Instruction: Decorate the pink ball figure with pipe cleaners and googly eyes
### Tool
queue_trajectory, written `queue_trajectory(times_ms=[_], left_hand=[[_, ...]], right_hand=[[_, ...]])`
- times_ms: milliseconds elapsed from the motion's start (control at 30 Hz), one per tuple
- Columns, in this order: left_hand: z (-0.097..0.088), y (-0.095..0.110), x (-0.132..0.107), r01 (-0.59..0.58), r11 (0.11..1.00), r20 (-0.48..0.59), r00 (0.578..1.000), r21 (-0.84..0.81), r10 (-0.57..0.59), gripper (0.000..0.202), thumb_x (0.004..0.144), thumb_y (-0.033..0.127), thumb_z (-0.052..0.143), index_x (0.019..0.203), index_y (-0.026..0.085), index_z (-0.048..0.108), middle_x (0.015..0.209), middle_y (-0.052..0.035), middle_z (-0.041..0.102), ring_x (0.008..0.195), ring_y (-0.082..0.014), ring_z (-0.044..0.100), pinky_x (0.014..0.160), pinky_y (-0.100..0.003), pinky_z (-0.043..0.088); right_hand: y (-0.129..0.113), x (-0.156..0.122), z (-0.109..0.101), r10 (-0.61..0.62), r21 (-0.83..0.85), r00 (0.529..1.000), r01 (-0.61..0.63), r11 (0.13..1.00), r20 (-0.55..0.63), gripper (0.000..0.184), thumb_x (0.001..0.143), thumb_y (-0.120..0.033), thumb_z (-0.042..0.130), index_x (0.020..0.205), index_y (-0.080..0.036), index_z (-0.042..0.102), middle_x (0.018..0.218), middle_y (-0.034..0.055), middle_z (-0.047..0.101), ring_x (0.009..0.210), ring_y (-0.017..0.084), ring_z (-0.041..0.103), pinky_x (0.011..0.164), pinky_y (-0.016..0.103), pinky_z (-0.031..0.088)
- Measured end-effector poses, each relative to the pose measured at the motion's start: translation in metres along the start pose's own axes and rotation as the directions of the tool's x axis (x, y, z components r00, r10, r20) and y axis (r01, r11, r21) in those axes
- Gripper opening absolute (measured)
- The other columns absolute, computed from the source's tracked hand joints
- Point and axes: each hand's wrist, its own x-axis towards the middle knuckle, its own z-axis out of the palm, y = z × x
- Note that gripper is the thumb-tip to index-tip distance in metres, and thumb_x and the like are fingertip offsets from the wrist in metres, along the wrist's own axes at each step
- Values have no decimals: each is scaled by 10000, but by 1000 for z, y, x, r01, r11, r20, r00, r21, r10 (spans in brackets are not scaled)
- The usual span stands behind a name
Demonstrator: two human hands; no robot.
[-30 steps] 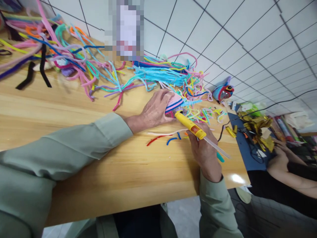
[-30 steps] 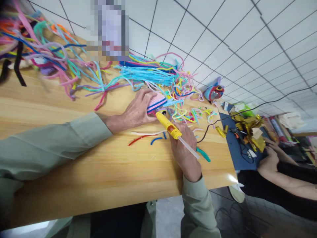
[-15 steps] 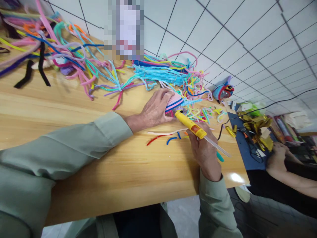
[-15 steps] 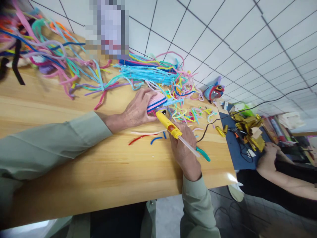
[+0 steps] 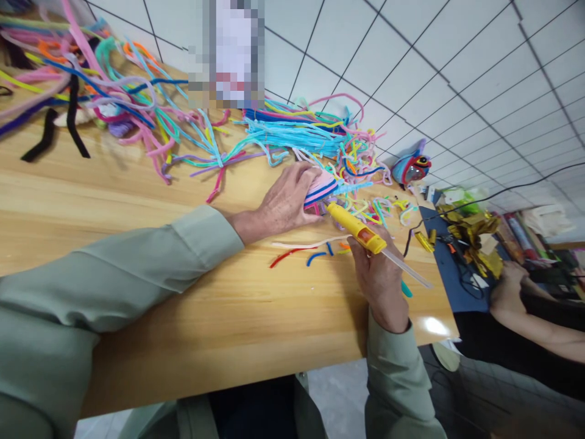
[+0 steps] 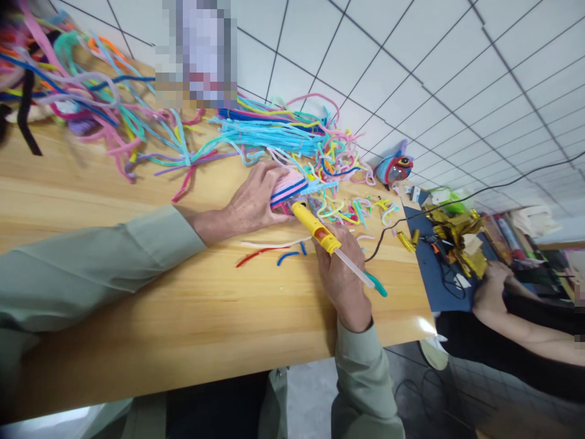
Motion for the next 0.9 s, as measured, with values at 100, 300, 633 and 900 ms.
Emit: queue_trajectory(times_ms=[100, 300, 633, 900], left_hand=[[0, 0, 0, 13, 1000, 0, 1000, -13, -13, 951, 795, 436, 1021, 1564, 214, 507, 1604, -223, 568, 1530, -455, 553, 1290, -684, 508], [0, 0, 1, 18, 999, 5, 1000, -27, -18, 935, 797, 403, 997, 1562, 214, 495, 1581, -219, 581, 1508, -447, 566, 1293, -683, 499], [2, 0, 0, 10, 1000, -23, 1000, -4, -10, 980, 762, 481, 1050, 1542, 213, 523, 1569, -214, 589, 1495, -449, 570, 1286, -699, 509], [4, -2, -1, -8, 1000, -45, 999, -15, 7, 1029, 761, 506, 1054, 1564, 205, 485, 1567, -222, 597, 1495, -445, 587, 1282, -681, 514]], right_hand=[[-3, 0, 0, 6, -11, 1000, -6, 1000, 15, 241, 1146, -403, 614, 1334, -267, 680, 1107, 111, 801, 1001, 317, 779, 849, 469, 660], [-12, 5, 0, -21, 12, 999, 20, 1000, 38, 204, 1159, -383, 606, 1302, -281, 709, 1086, 99, 809, 979, 302, 773, 846, 453, 649], [-7, 3, 2, 36, 26, 999, -36, 999, 6, 230, 1155, -422, 594, 1297, -272, 694, 1128, 120, 801, 1034, 325, 786, 890, 501, 677], [0, 4, 3, 65, 3, 998, -65, 998, -27, 219, 1141, -431, 610, 1259, -264, 687, 1084, 119, 799, 1010, 320, 782, 857, 483, 674]])
